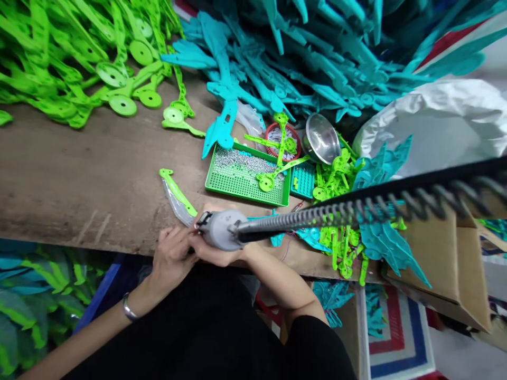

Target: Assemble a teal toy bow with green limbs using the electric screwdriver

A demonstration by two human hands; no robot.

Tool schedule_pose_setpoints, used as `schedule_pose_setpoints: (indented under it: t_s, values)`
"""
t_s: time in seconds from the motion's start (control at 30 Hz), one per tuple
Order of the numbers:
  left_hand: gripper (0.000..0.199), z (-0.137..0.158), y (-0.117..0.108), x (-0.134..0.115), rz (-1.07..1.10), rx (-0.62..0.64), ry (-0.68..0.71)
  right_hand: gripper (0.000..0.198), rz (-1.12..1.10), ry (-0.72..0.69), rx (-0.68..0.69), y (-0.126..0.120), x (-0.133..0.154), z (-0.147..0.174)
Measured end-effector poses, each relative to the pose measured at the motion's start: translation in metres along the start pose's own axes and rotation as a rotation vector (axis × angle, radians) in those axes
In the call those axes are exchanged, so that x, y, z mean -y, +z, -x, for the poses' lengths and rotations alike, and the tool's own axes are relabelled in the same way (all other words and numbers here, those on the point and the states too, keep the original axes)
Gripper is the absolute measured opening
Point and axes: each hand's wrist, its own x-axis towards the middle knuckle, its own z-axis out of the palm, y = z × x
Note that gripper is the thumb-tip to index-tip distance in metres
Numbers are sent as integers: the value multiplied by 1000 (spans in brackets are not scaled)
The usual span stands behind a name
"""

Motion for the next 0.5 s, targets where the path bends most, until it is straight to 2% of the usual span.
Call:
schedule_pose_setpoints:
  t_s: [0.07,0.1,0.2,0.27,0.37,0.5]
  values:
    - [44,-1,0,-1,-21,17,-17,21,-77,-70,1,-11,-3,-8]
    - [47,-1,1,-2,-43,28,-23,24,-113,-120,-70,-17,-6,-14]
    - [62,-1,2,-4,-109,47,-27,28,-111,-237,-512,-34,-22,-39]
    - [67,0,4,-5,-138,28,-26,28,-24,-234,-701,-44,-37,-57]
    - [69,0,6,-4,-165,8,-12,31,69,-163,-737,-53,-59,-73]
    - [70,-2,6,-4,-179,4,7,31,25,-139,-742,-56,-73,-79]
